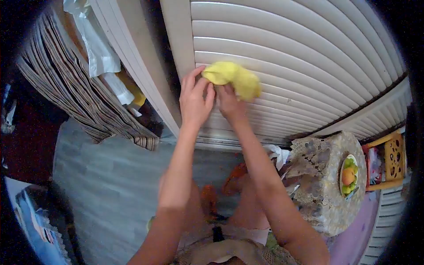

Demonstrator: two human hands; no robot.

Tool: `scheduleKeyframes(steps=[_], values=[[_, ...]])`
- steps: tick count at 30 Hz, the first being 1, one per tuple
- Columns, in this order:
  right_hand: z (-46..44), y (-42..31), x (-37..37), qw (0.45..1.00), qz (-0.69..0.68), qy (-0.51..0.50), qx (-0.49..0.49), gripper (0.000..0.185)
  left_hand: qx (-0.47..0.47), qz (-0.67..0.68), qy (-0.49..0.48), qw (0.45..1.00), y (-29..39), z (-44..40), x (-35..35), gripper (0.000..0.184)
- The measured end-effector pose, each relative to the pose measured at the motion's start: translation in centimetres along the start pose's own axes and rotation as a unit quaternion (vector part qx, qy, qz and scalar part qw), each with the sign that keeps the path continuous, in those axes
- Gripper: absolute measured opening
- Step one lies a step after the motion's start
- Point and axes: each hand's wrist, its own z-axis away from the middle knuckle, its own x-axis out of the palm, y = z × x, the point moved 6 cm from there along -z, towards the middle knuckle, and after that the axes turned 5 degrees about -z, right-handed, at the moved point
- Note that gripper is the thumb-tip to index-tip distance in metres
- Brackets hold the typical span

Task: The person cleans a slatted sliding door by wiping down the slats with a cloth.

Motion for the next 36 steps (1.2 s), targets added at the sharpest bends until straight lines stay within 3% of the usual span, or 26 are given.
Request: scheduleKeyframes(steps=[1, 3, 4, 6, 7, 8, 9, 11, 13, 15, 16, 17, 19, 20, 22, 23, 25, 27, 29, 30, 31, 33, 36], values=[[-0.2, -1.2, 0.5, 0.998, -0.011, -0.036, -0.052, 0.042, 0.001, -0.003, -0.001, 1.000, -0.2, 0.1, -0.1, 0.014], [0.2, 0.5, 1.6, 0.998, -0.041, -0.049, -0.006, 0.040, -0.076, 0.049, -0.022, 0.996, -1.9, 0.5, 0.0, 0.013], [-0.9, 1.2, 1.0, 0.984, -0.045, -0.138, 0.099, 0.044, -0.055, 0.025, -0.006, 0.998, -2.0, 0.4, -0.3, 0.011], [-0.6, 3.3, 1.6, 0.952, -0.048, -0.225, 0.201, 0.047, -0.050, 0.023, 0.003, 0.998, -1.9, 0.3, -0.4, 0.010], [-1.2, 4.6, 0.1, 0.977, -0.085, -0.003, 0.195, 0.051, -0.045, 0.023, 0.013, 0.999, -1.7, 0.2, -0.4, 0.010], [-0.2, 5.8, -1.4, 0.952, -0.117, 0.219, 0.181, 0.056, -0.047, 0.024, 0.013, 0.999, -1.6, 0.2, -0.3, 0.010], [-0.4, 5.6, -1.7, 0.952, -0.116, 0.218, 0.181, 0.056, -0.057, 0.037, 0.013, 0.998, -1.6, 0.2, -0.2, 0.009], [-1.6, 3.2, -3.4, 0.967, 0.075, 0.221, 0.103, 0.058, -0.068, 0.052, 0.011, 0.996, -1.7, 0.3, 0.3, 0.009], [-1.9, 1.6, -3.3, 0.970, 0.112, 0.191, 0.102, 0.056, -0.062, 0.049, 0.004, 0.997, -1.8, 0.4, 0.8, 0.009], [-2.3, -0.7, -1.8, 0.995, 0.073, 0.070, -0.007, 0.053, -0.059, 0.035, 0.000, 0.998, -1.6, 0.4, 0.8, 0.009], [-2.4, -0.5, -0.2, 0.991, 0.055, -0.118, 0.043, 0.048, -0.056, 0.021, -0.003, 0.998, -1.5, 0.4, 0.8, 0.009], [-1.6, 0.3, 1.0, 0.990, 0.055, -0.118, 0.044, 0.048, -0.056, 0.021, -0.005, 0.998, -1.5, 0.4, 0.7, 0.009], [-0.5, 0.8, 1.0, 0.994, 0.050, 0.088, -0.040, 0.047, -0.052, 0.026, -0.004, 0.998, -1.5, 0.3, 0.5, 0.009], [-0.2, 1.4, 0.8, 0.994, 0.049, 0.091, -0.040, 0.047, -0.050, 0.024, -0.003, 0.998, -1.6, 0.3, 0.3, 0.009], [-1.3, 3.4, -2.2, 0.980, -0.077, 0.110, 0.147, 0.053, -0.055, 0.024, -0.007, 0.998, -1.9, 0.2, -0.1, 0.012], [-1.5, 3.7, -2.3, 0.980, -0.078, 0.110, 0.148, 0.053, -0.054, 0.023, -0.007, 0.998, -1.9, 0.2, -0.2, 0.012], [-1.5, 3.1, -3.8, 0.967, 0.081, 0.224, 0.090, 0.058, -0.060, 0.023, 0.013, 0.998, -2.0, 0.2, -0.4, 0.012], [-1.7, 1.8, -3.8, 0.972, 0.083, 0.200, 0.097, 0.058, -0.062, 0.020, 0.024, 0.998, -1.8, 0.2, -0.3, 0.011], [-3.2, -0.5, -3.4, 0.993, 0.029, 0.056, 0.100, 0.054, -0.066, 0.015, 0.037, 0.997, -1.9, 0.2, -0.4, 0.009], [-3.2, -1.7, -2.5, 0.999, -0.001, 0.029, 0.037, 0.049, -0.060, 0.018, 0.043, 0.997, -1.9, 0.3, -0.3, 0.009], [-3.1, -2.2, -1.7, 0.999, -0.003, 0.028, 0.037, 0.049, -0.054, 0.022, 0.048, 0.997, -2.0, 0.4, -0.3, 0.009], [-3.4, -3.8, 0.8, 0.989, -0.123, -0.072, -0.024, 0.041, -0.063, -0.005, 0.045, 0.997, -2.4, 0.6, -0.4, 0.008], [-3.9, -3.6, -0.6, 0.997, -0.062, -0.010, -0.050, 0.035, -0.107, -0.008, 0.041, 0.993, -2.8, 0.6, -0.8, 0.009]])
